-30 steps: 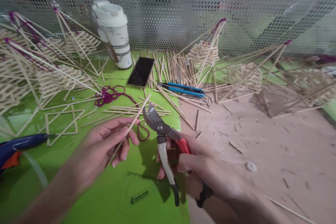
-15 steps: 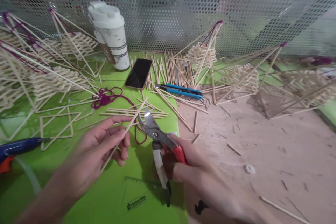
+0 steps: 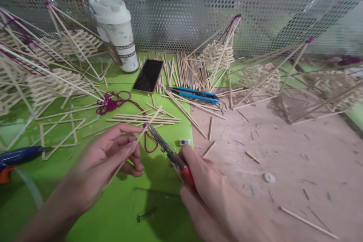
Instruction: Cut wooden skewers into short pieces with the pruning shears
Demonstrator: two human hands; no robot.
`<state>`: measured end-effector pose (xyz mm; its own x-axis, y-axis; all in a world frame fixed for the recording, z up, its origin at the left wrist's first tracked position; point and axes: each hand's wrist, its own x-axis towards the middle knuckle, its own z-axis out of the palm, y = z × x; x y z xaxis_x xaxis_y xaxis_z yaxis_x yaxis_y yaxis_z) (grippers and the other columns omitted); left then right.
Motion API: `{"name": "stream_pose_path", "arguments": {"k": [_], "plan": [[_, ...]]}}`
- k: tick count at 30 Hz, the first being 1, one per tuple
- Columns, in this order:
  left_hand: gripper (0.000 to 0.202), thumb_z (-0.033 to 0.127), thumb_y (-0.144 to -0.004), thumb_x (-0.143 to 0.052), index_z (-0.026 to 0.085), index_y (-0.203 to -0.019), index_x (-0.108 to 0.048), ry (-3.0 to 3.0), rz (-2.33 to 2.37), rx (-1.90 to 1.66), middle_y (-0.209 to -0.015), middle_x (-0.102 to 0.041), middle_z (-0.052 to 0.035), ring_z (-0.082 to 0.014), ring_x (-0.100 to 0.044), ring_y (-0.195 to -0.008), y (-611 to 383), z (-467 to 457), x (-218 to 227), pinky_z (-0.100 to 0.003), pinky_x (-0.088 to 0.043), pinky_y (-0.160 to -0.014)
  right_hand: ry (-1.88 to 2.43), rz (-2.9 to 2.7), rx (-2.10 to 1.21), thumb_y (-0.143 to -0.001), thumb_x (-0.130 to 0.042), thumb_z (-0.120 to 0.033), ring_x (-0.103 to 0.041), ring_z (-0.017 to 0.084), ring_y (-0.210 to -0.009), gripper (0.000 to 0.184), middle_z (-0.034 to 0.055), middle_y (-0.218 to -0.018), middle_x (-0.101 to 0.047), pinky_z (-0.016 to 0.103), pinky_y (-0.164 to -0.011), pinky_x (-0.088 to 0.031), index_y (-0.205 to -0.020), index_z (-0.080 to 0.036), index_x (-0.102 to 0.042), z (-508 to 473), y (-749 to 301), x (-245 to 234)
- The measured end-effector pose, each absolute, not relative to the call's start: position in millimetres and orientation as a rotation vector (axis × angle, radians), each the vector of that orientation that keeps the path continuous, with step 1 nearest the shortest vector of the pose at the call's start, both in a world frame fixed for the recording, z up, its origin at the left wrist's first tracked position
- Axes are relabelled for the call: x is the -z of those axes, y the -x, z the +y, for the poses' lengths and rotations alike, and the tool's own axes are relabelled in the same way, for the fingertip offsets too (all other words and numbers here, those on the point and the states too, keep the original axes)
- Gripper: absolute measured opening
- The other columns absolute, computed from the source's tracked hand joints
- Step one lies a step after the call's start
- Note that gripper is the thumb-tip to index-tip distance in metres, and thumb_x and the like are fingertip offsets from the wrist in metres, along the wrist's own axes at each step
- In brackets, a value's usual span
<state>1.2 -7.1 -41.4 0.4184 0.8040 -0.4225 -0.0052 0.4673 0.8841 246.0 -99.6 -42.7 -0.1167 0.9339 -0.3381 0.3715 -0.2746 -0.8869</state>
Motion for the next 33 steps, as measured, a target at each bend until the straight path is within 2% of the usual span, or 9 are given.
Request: {"name": "stream_pose_path", "arguments": {"k": [3, 6, 19, 33], "plan": [[0.018, 0.032, -0.101, -0.068, 0.023, -0.116, -0.064, -0.927, 0.995, -0.605, -0.081, -0.069, 0.0013, -0.0159, -0.076, -0.07, -2.1, -6.4, 41.4, -0.025, -0.065, -0.065, 1.664, -1.652, -1.226, -0.083, -0.062, -0.013, -0.066, 0.026, -0.085, 0.02, 0.0038, -0.095, -0.07, 0.035, -0.069, -0.05, -0.094, -0.028, -0.056, -90.0, -239.7, 32.3], [0.018, 0.032, -0.101, -0.067, 0.023, -0.117, -0.063, -0.918, 0.989, -0.593, -0.081, -0.07, 0.0009, -0.0172, -0.077, -0.071, -2.2, -7.1, 43.3, -0.027, -0.066, -0.066, 1.636, -1.742, -1.175, -0.078, -0.057, -0.009, -0.062, 0.023, -0.077, 0.021, 0.0026, -0.086, -0.066, 0.033, -0.065, -0.048, -0.084, -0.027, -0.047, -83.3, -234.8, 24.1], [0.014, 0.029, -0.101, -0.067, 0.021, -0.112, -0.064, -0.945, 1.0, -0.59, -0.079, -0.069, 0.0018, -0.0166, -0.077, -0.067, -2.6, -6.8, 40.2, -0.025, -0.065, -0.062, 1.716, -1.906, -1.066, -0.088, -0.051, -0.007, -0.066, 0.021, -0.09, 0.023, 0.0041, -0.098, -0.067, 0.031, -0.072, -0.051, -0.101, -0.026, -0.05, -91.1, -235.4, 29.0], [0.015, 0.031, -0.102, -0.065, 0.021, -0.113, -0.064, -0.974, 1.006, -0.583, -0.081, -0.069, 0.0007, -0.0164, -0.076, -0.068, -0.6, -7.2, 42.7, -0.025, -0.065, -0.062, 1.657, -1.828, -1.097, -0.082, -0.053, -0.006, -0.062, 0.021, -0.083, 0.024, 0.0034, -0.093, -0.066, 0.031, -0.071, -0.048, -0.095, -0.025, -0.052, -90.5, -233.9, 30.1]]}}
